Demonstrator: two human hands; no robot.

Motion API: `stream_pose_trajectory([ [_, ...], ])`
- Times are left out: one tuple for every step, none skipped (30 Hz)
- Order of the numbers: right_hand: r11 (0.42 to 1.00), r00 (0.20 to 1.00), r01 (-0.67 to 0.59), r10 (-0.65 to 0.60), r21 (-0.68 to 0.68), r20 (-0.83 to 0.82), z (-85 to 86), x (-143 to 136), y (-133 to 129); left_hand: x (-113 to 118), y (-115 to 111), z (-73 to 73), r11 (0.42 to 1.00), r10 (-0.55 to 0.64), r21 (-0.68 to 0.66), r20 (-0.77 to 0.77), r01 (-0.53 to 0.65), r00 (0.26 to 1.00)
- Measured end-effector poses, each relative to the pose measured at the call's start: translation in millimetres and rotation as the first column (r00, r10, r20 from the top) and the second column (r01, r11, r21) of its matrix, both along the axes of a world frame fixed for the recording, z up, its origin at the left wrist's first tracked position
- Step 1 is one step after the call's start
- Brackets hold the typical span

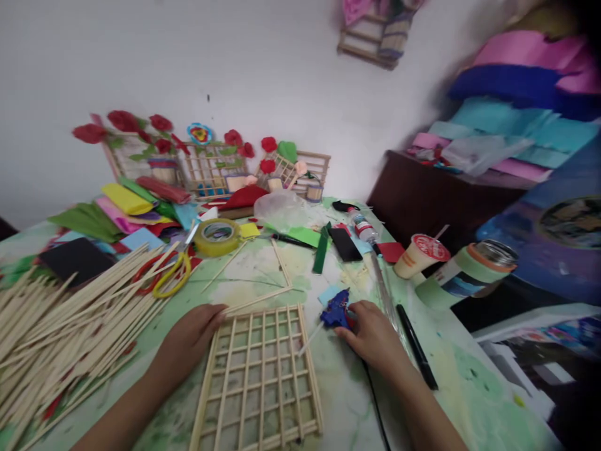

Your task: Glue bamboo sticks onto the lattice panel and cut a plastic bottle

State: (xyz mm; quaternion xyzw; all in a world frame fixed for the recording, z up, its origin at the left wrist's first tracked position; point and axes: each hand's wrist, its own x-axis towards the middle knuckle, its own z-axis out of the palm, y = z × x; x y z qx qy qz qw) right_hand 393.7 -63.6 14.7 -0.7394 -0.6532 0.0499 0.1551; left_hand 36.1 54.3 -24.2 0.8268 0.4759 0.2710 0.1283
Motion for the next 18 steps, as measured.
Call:
stream_pose_trajectory([
  [0.999, 1.000, 0.010, -0.011, -0.036, -0.002, 0.0, -3.3, 0.3, -0.8, 1.4, -1.1, 1.000, -0.003, 0.000, 0.002, 0.003, 1.000],
  [0.998, 1.000, 0.023, -0.024, -0.058, -0.008, 0.1, -6.7, 0.5, -1.5, 2.6, -1.7, 1.000, -0.009, -0.004, 0.000, 0.009, 1.000],
  [0.997, 0.999, 0.037, -0.038, -0.070, -0.015, 0.3, -9.9, 0.5, -2.0, 3.5, -2.0, 1.000, -0.011, -0.005, -0.002, 0.011, 1.000],
  [0.996, 0.998, 0.051, -0.053, -0.078, -0.018, 0.7, -12.7, 0.3, -2.5, 4.2, -2.2, 1.000, -0.012, -0.008, -0.003, 0.012, 1.000],
  [0.994, 0.998, 0.063, -0.065, -0.085, -0.019, 1.3, -15.1, -0.1, -3.0, 4.7, -2.4, 1.000, -0.009, -0.012, -0.005, 0.009, 1.000],
  [0.993, 0.997, 0.072, -0.074, -0.094, -0.015, 2.1, -16.9, -0.7, -3.5, 5.3, -2.8, 1.000, -0.002, -0.015, -0.006, 0.002, 1.000],
  [0.992, 0.997, 0.081, -0.082, -0.102, -0.011, 3.3, -18.2, -1.4, -4.1, 5.8, -3.3, 1.000, 0.008, -0.017, -0.006, -0.008, 1.000],
  [0.990, 0.996, 0.085, -0.086, -0.109, -0.009, 4.9, -18.8, -2.1, -4.7, 6.4, -3.8, 1.000, 0.017, -0.017, -0.003, -0.017, 1.000],
  [0.990, 0.996, 0.089, -0.090, -0.108, -0.010, 6.9, -18.7, -2.8, -5.2, 7.0, -4.3, 1.000, 0.024, -0.016, -0.001, -0.024, 1.000],
  [0.991, 0.995, 0.092, -0.095, -0.099, -0.019, 9.1, -18.1, -3.6, -5.7, 7.6, -4.5, 0.999, 0.030, -0.015, 0.000, -0.030, 1.000],
  [0.992, 0.994, 0.096, -0.099, -0.079, -0.037, 11.3, -16.9, -4.5, -6.1, 8.1, -4.4, 0.999, 0.035, -0.015, 0.000, -0.035, 0.999],
  [0.994, 0.993, 0.099, -0.102, -0.050, -0.068, 13.3, -15.2, -5.4, -6.2, 8.5, -3.9, 0.999, 0.036, -0.019, -0.003, -0.036, 0.999],
  [0.995, 0.989, 0.100, -0.100, -0.009, -0.111, 14.7, -13.3, -6.5, -6.1, 8.8, -3.1, 0.999, 0.035, -0.027, -0.007, -0.035, 0.999],
  [0.994, 0.982, 0.101, -0.093, 0.040, -0.166, 15.2, -11.4, -7.6, -5.8, 9.1, -2.2, 0.999, 0.036, -0.037, -0.014, -0.037, 0.999],
  [0.990, 0.970, 0.102, -0.079, 0.092, -0.230, 14.7, -9.6, -8.6, -5.4, 9.5, -1.5, 0.998, 0.041, -0.044, -0.020, -0.042, 0.999],
  [0.984, 0.951, 0.109, -0.062, 0.144, -0.302, 13.0, -8.4, -9.5, -4.8, 9.9, -1.0, 0.998, 0.049, -0.047, -0.025, -0.050, 0.998],
  [0.974, 0.925, 0.124, -0.044, 0.190, -0.378, 10.2, -7.8, -10.2, -4.2, 10.5, -0.8, 0.997, 0.059, -0.046, -0.032, -0.060, 0.998],
  [0.964, 0.890, 0.140, -0.023, 0.225, -0.455, 6.6, -8.0, -10.9, -3.7, 11.0, -1.0, 0.997, 0.070, -0.042, -0.039, -0.071, 0.997],
])
